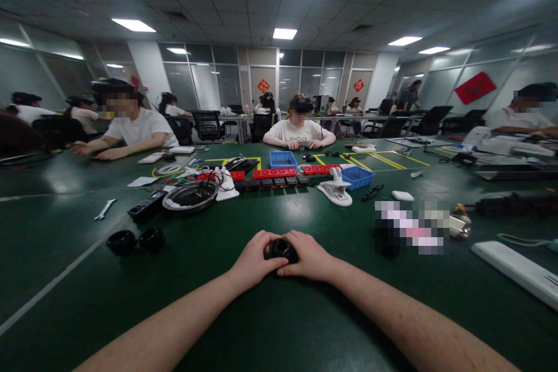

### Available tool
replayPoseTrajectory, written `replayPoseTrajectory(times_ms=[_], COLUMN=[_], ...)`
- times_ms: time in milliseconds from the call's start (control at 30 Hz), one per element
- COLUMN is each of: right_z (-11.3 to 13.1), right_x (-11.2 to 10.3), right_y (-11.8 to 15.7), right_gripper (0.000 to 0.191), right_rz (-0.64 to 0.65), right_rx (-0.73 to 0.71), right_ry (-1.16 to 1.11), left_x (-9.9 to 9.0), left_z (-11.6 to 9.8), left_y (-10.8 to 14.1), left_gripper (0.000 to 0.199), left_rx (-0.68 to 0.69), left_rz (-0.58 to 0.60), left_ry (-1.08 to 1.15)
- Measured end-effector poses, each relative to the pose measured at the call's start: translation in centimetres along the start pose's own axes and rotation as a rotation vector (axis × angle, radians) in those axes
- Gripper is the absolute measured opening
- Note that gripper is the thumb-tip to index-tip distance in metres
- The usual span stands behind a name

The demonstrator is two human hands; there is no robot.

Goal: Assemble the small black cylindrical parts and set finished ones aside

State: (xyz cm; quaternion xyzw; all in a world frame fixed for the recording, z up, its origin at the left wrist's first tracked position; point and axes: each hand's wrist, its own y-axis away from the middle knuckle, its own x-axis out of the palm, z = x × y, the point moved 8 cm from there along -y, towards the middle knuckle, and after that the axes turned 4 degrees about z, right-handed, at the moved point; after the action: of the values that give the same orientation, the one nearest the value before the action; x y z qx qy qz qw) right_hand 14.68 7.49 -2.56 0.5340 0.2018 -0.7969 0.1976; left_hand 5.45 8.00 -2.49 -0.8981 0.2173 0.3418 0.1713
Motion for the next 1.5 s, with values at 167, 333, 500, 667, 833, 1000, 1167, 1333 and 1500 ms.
replayPoseTrajectory(times_ms=[167,333,500,667,833,1000,1167,1333,1500], right_z=[-0.1,-0.2,-0.3,-0.7,-1.2,-1.6,-0.7,0.2,0.0], right_x=[0.1,0.0,0.1,0.2,0.6,1.0,0.5,-0.1,-0.2], right_y=[-0.1,-0.2,-0.2,-0.3,-0.4,-0.4,0.0,0.0,-0.1], right_gripper=[0.036,0.029,0.025,0.021,0.024,0.040,0.044,0.058,0.050], right_rz=[0.171,0.224,0.240,0.229,0.226,0.169,0.011,-0.016,0.168], right_rx=[-0.168,-0.183,-0.195,-0.131,-0.061,0.031,0.160,0.072,-0.127], right_ry=[-0.255,-0.332,-0.380,-0.429,-0.456,-0.234,0.150,0.137,-0.182], left_x=[0.2,0.3,0.4,0.4,0.5,0.6,0.3,0.2,0.3], left_z=[-0.3,-0.5,-0.3,-0.2,-0.3,0.0,0.3,0.4,0.1], left_y=[0.0,0.0,-0.2,-0.2,0.0,0.1,0.1,-0.1,-0.3], left_gripper=[0.036,0.035,0.037,0.036,0.036,0.037,0.031,0.031,0.034], left_rx=[0.066,0.071,0.072,0.062,0.041,-0.007,-0.054,-0.046,-0.004], left_rz=[0.065,0.098,0.104,0.096,0.070,0.024,-0.032,-0.016,0.060], left_ry=[0.019,0.034,0.046,0.057,0.067,0.037,0.024,0.018,0.039])
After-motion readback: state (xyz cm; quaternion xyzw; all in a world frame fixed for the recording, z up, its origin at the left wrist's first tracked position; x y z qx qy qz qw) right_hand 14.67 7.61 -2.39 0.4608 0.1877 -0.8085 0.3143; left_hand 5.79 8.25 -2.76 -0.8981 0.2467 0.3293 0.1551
